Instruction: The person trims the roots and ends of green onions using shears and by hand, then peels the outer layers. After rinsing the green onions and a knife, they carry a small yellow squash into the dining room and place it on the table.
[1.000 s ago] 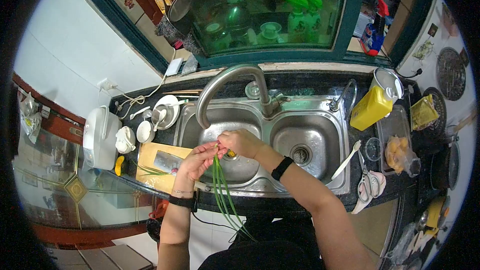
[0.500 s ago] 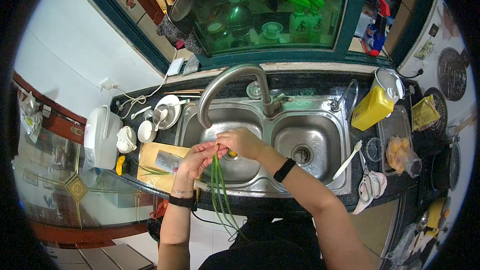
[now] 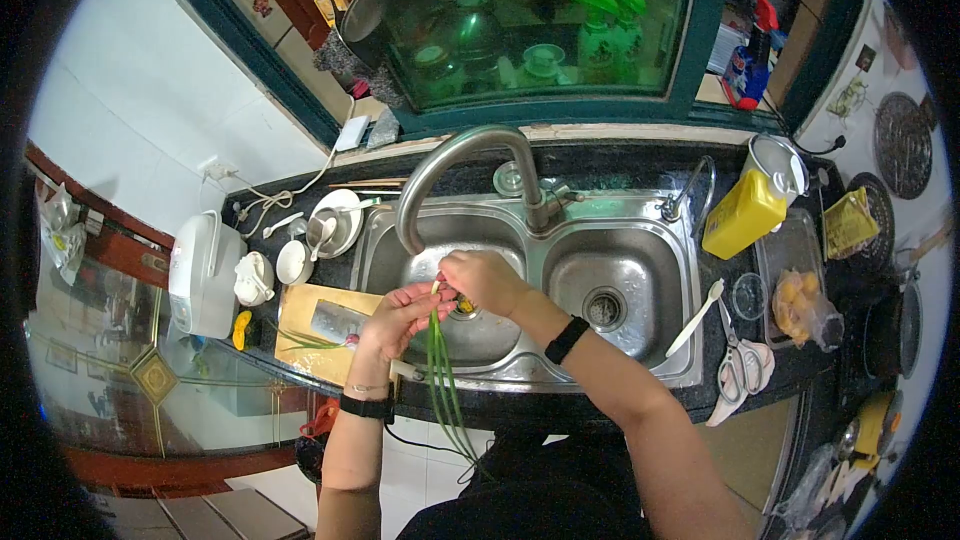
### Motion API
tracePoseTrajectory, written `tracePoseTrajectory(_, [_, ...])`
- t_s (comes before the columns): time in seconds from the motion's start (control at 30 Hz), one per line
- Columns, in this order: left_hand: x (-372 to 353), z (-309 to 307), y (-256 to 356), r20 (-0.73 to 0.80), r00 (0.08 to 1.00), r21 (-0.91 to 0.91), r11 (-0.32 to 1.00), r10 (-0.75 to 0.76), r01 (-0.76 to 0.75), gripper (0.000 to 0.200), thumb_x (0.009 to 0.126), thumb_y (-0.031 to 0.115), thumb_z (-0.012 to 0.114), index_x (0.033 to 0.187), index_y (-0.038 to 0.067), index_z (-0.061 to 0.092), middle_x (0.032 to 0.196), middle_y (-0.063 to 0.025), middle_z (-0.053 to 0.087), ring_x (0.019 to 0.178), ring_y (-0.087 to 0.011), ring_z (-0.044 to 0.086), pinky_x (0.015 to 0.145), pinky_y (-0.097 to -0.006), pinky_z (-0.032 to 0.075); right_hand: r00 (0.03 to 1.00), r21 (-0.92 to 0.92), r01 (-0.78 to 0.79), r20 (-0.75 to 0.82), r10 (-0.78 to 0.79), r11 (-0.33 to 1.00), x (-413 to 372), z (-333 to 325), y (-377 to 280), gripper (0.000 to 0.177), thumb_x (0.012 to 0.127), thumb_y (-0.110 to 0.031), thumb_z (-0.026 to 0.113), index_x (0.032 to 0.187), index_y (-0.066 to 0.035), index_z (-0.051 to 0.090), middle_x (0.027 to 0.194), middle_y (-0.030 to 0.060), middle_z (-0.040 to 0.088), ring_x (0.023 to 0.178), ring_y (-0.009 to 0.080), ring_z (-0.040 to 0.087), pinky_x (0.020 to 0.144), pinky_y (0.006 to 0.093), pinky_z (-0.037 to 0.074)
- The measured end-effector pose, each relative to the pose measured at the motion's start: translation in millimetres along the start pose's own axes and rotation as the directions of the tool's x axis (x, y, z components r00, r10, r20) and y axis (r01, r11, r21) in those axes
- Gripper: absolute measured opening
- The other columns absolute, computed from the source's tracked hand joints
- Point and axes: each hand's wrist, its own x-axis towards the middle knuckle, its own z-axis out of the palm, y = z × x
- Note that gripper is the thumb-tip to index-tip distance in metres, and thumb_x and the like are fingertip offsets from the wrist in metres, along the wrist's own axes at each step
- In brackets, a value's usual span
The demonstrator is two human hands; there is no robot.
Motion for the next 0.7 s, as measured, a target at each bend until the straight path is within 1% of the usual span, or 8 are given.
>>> tracePoseTrajectory(0.03, [-2, 1, 1, -0.019, 1.000, 0.039, 0.999, -0.002, 0.002, 0.023, 0.081, 0.005, 0.055, 0.103, -0.004, 0.054, 0.096, -0.0122, 0.060, 0.084, -0.0166, 0.061, 0.069, -0.0194, 0.050, 0.994, 0.016, -0.101, -0.052, 0.101, 0.995, 0, 1, 0, 0.011, 0.074, -0.015, 0.055, 0.078, -0.005, 0.053, 0.074, 0.0111, 0.057, 0.067, 0.0279, 0.057, 0.059, 0.0344, 0.045])
tracePoseTrajectory(0.07, [-3, 2, 2, -0.021, 1.000, 0.038, 0.999, 0.000, 0.001, 0.023, 0.081, 0.005, 0.055, 0.103, -0.004, 0.054, 0.096, -0.0122, 0.060, 0.084, -0.0166, 0.061, 0.069, -0.0194, 0.050, 0.994, 0.017, -0.099, -0.051, 0.099, 0.995, -2, 3, 3, 0.011, 0.074, -0.015, 0.055, 0.078, -0.005, 0.053, 0.074, 0.0111, 0.057, 0.067, 0.0279, 0.057, 0.059, 0.0344, 0.045])
tracePoseTrajectory(0.13, [-6, 3, 2, -0.090, 0.996, 0.106, 0.994, 0.010, -0.001, 0.024, 0.081, 0.005, 0.056, 0.103, -0.003, 0.054, 0.094, -0.0111, 0.061, 0.082, -0.0154, 0.061, 0.064, -0.0172, 0.049, 0.923, 0.216, -0.300, -0.183, 0.340, 0.929, -2, 6, 6, 0.011, 0.074, -0.014, 0.056, 0.080, -0.005, 0.054, 0.078, 0.0117, 0.058, 0.066, 0.0291, 0.057, 0.057, 0.0340, 0.045])
tracePoseTrajectory(0.27, [-1, -9, -5, -0.080, 0.993, 0.108, 0.991, 0.090, -0.081, 0.025, 0.080, 0.005, 0.056, 0.104, -0.002, 0.054, 0.092, -0.0092, 0.062, 0.079, -0.0127, 0.061, 0.061, -0.0154, 0.047, 0.919, 0.238, -0.327, -0.143, 0.367, 0.914, 1, -1, -5, 0.011, 0.074, -0.013, 0.057, 0.081, -0.005, 0.055, 0.080, 0.0103, 0.058, 0.064, 0.0280, 0.058, 0.056, 0.0325, 0.045])
tracePoseTrajectory(0.37, [2, -11, -8, -0.047, 0.990, 0.147, 0.981, 0.134, -0.126, 0.024, 0.080, 0.005, 0.056, 0.103, -0.002, 0.055, 0.088, -0.0068, 0.063, 0.076, -0.0097, 0.060, 0.060, -0.0154, 0.045, 0.964, 0.288, -0.251, -0.014, 0.266, 0.924, 6, -3, -22, 0.012, 0.075, -0.014, 0.059, 0.082, -0.005, 0.057, 0.078, 0.0085, 0.059, 0.065, 0.0200, 0.059, 0.057, 0.0283, 0.045])
tracePoseTrajectory(0.43, [4, -6, -8, -0.074, 0.980, 0.264, 0.952, 0.182, -0.157, 0.023, 0.080, 0.005, 0.057, 0.102, -0.001, 0.055, 0.085, -0.0051, 0.063, 0.073, -0.0066, 0.058, 0.059, -0.0150, 0.043, 0.933, 0.338, -0.346, 0.027, 0.358, 0.875, 6, 2, -22, 0.012, 0.075, -0.015, 0.060, 0.083, -0.005, 0.058, 0.079, 0.0073, 0.058, 0.066, 0.0192, 0.059, 0.059, 0.0278, 0.045])
tracePoseTrajectory(0.57, [1, 5, -6, -0.089, 0.969, 0.281, 0.939, 0.230, -0.197, 0.022, 0.080, 0.006, 0.057, 0.101, -0.001, 0.055, 0.082, -0.0039, 0.063, 0.070, -0.0050, 0.057, 0.057, -0.0140, 0.041, 0.950, 0.347, -0.290, -0.005, 0.311, 0.892, 5, 5, -16, 0.011, 0.076, -0.015, 0.059, 0.082, -0.005, 0.057, 0.081, 0.0068, 0.057, 0.070, 0.0204, 0.059, 0.060, 0.0276, 0.045])
tracePoseTrajectory(0.7, [1, 6, -8, -0.052, 0.958, 0.288, 0.923, 0.283, -0.257, 0.022, 0.080, 0.006, 0.057, 0.101, -0.001, 0.056, 0.080, -0.0032, 0.063, 0.067, -0.0039, 0.056, 0.055, -0.0132, 0.038, 0.970, 0.230, -0.213, -0.070, 0.234, 0.950, 4, 5, -17, 0.009, 0.078, -0.012, 0.055, 0.081, -0.004, 0.051, 0.083, 0.0072, 0.055, 0.072, 0.0230, 0.057, 0.060, 0.0294, 0.045])
